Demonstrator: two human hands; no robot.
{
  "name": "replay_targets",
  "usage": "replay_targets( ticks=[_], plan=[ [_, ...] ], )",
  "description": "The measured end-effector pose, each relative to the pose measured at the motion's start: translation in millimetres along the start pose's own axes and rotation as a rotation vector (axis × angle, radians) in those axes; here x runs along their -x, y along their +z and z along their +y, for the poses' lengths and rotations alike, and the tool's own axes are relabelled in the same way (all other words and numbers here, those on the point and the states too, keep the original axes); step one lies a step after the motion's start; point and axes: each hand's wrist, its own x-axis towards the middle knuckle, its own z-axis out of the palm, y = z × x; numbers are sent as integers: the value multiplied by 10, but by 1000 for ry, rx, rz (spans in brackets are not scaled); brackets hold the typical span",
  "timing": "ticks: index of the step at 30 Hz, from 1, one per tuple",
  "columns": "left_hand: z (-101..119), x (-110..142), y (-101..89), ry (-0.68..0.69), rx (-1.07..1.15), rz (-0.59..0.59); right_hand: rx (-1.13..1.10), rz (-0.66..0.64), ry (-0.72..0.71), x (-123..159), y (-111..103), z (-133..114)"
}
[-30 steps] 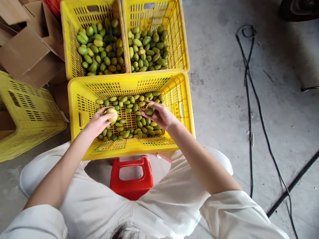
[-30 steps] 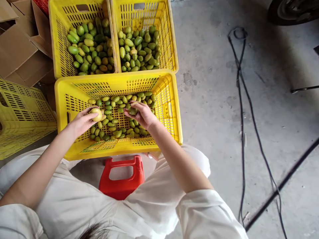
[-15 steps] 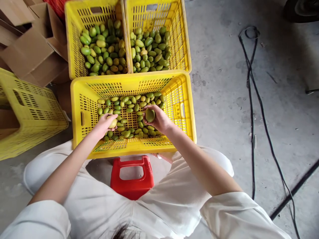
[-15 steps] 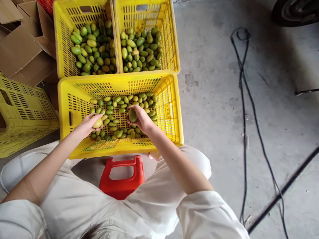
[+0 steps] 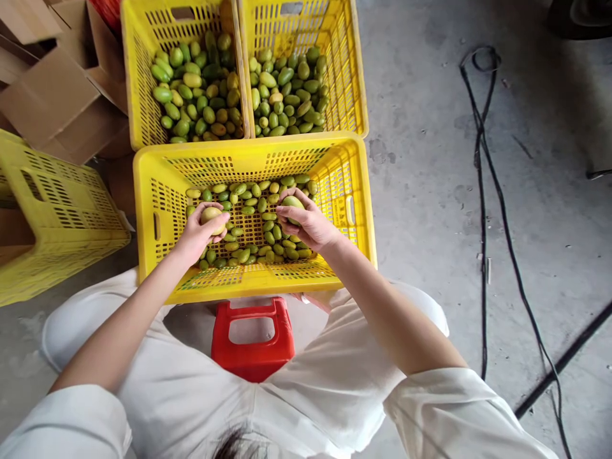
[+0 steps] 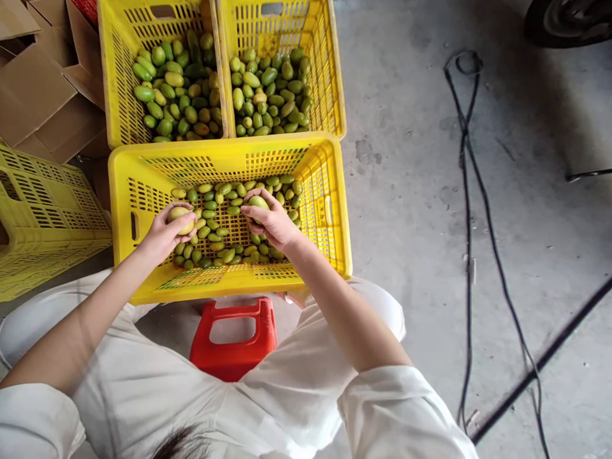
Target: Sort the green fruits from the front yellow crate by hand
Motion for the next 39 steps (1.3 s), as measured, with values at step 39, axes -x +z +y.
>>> replay_targets(
  ticks=[39],
  plan=[
    [143,-9,-23,-166,243,-108,-315,127,2,-89,-25,-54]
  ],
)
